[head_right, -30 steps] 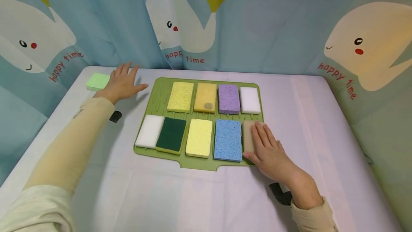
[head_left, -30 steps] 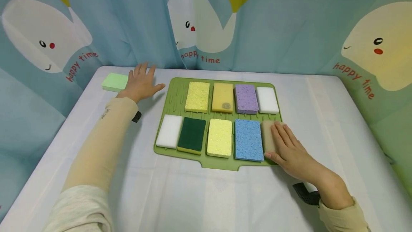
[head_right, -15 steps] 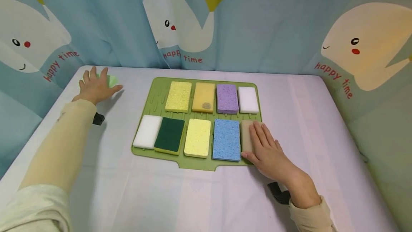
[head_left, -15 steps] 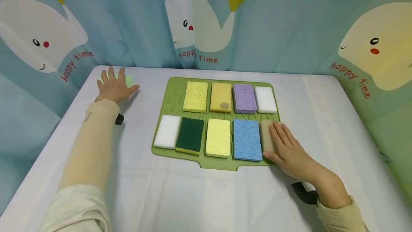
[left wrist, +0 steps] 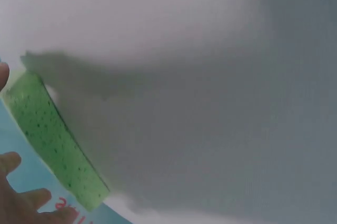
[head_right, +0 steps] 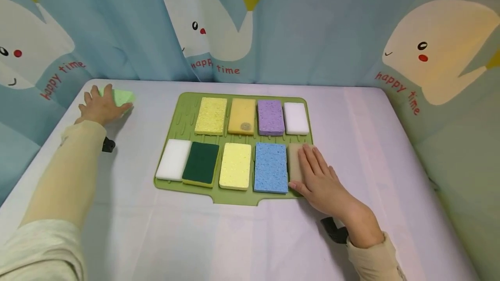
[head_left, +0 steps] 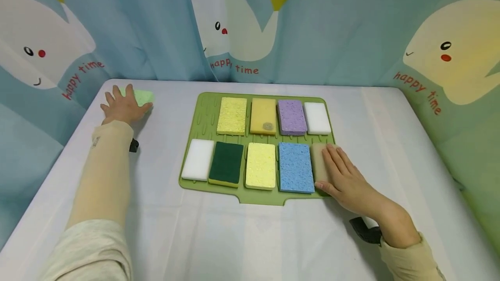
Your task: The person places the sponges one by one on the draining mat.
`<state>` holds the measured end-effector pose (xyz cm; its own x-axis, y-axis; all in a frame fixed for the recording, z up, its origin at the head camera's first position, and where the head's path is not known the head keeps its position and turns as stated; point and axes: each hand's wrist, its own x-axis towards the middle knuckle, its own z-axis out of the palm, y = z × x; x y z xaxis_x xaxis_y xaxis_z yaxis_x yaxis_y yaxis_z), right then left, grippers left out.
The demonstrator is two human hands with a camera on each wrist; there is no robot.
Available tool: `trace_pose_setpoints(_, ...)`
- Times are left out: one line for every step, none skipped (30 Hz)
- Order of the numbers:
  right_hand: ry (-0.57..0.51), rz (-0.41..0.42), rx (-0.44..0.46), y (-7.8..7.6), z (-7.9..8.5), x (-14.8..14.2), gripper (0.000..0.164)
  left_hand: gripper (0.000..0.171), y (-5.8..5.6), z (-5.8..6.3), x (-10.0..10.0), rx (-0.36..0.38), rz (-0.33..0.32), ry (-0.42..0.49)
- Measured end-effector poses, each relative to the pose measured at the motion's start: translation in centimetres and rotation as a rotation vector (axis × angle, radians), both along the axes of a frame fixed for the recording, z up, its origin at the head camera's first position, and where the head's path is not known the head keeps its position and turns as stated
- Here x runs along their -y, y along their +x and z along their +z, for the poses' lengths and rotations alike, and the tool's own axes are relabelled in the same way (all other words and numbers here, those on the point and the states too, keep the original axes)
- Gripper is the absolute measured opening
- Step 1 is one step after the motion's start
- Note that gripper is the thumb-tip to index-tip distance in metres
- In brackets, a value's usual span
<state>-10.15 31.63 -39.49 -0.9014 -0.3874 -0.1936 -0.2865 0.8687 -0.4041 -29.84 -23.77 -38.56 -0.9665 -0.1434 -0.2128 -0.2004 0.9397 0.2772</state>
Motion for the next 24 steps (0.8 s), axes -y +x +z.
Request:
trace_pose_setpoints(0.000, 0.001, 0.000, -0.02, 0.03, 0.02, 0.087, 0.092, -0.02, -0.08, -0.03, -0.001, 0.007, 0.000)
trace_pose_setpoints(-0.001, 0.001, 0.000, -0.05, 0.06, 0.05, 0.087, 0.092, -0.02, -0.13, -0.07, -0.004, 0.013, 0.001)
trace_pose_setpoints(-0.002, 0.000, 0.003, -0.06, 0.09, 0.08, 0.087, 0.091, -0.05, -0.16, -0.10, -0.007, 0.018, 0.004)
trace_pose_setpoints(-0.002, 0.000, 0.003, -0.08, 0.09, 0.12, 0.087, 0.091, -0.06, -0.17, -0.11, -0.009, 0.025, 0.007)
trace_pose_setpoints(-0.003, 0.001, 0.003, -0.10, 0.09, 0.16, 0.087, 0.091, -0.09, -0.17, -0.09, -0.011, 0.033, 0.008)
trace_pose_setpoints(-0.005, 0.000, 0.006, -0.10, 0.12, 0.20, 0.087, 0.092, -0.09, -0.11, -0.07, -0.011, 0.039, 0.010)
trace_pose_setpoints(-0.007, 0.000, 0.008, -0.09, 0.14, 0.24, 0.087, 0.092, -0.09, -0.06, -0.03, -0.008, 0.043, 0.010)
trace_pose_setpoints(-0.007, -0.001, 0.011, -0.09, 0.17, 0.28, 0.087, 0.093, -0.07, 0.01, 0.02, -0.002, 0.046, 0.008)
trace_pose_setpoints(-0.008, 0.000, 0.010, -0.09, 0.19, 0.31, 0.087, 0.094, -0.06, 0.07, 0.09, 0.005, 0.052, 0.007)
trace_pose_setpoints(-0.008, 0.002, 0.008, -0.10, 0.21, 0.34, 0.087, 0.095, -0.04, 0.12, 0.16, 0.013, 0.060, 0.005)
trace_pose_setpoints(-0.008, 0.004, 0.007, -0.12, 0.23, 0.37, 0.087, 0.097, -0.02, 0.17, 0.24, 0.019, 0.068, 0.002)
trace_pose_setpoints(-0.007, 0.007, 0.003, -0.13, 0.26, 0.39, 0.086, 0.099, 0.00, 0.21, 0.30, 0.030, 0.078, 0.001)
trace_pose_setpoints(-0.006, 0.009, -0.001, -0.14, 0.29, 0.41, 0.086, 0.101, 0.01, 0.21, 0.38, 0.037, 0.088, 0.002)
trace_pose_setpoints(-0.005, 0.011, -0.004, -0.15, 0.32, 0.42, 0.086, 0.104, 0.01, 0.22, 0.43, 0.044, 0.099, 0.003)
trace_pose_setpoints(-0.004, 0.012, -0.008, -0.16, 0.35, 0.42, 0.086, 0.105, 0.00, 0.20, 0.49, 0.050, 0.110, 0.003)
trace_pose_setpoints(-0.002, 0.012, -0.007, -0.15, 0.39, 0.41, 0.086, 0.107, -0.02, 0.18, 0.52, 0.056, 0.118, 0.003)
trace_pose_setpoints(-0.001, 0.010, -0.006, -0.14, 0.42, 0.40, 0.086, 0.108, -0.03, 0.18, 0.52, 0.058, 0.123, 0.002)
trace_pose_setpoints(-0.002, 0.007, -0.004, -0.12, 0.45, 0.38, 0.087, 0.109, -0.06, 0.16, 0.51, 0.064, 0.126, -0.002)
trace_pose_setpoints(-0.003, 0.005, -0.002, -0.10, 0.46, 0.35, 0.087, 0.109, -0.09, 0.14, 0.50, 0.065, 0.127, -0.006)
trace_pose_setpoints(-0.003, 0.002, 0.001, -0.08, 0.46, 0.32, 0.087, 0.108, -0.12, 0.13, 0.48, 0.064, 0.126, -0.013)
trace_pose_setpoints(-0.003, -0.002, 0.006, -0.04, 0.46, 0.27, 0.087, 0.108, -0.15, 0.12, 0.44, 0.061, 0.121, -0.018)
trace_pose_setpoints(-0.003, -0.006, 0.009, -0.01, 0.45, 0.22, 0.087, 0.107, -0.18, 0.12, 0.40, 0.055, 0.117, -0.021)
trace_pose_setpoints(-0.005, -0.009, 0.013, 0.03, 0.44, 0.17, 0.087, 0.106, -0.21, 0.11, 0.37, 0.045, 0.112, -0.022)
trace_pose_setpoints(-0.006, -0.012, 0.015, 0.07, 0.42, 0.12, 0.087, 0.105, -0.24, 0.10, 0.34, 0.033, 0.106, -0.023)
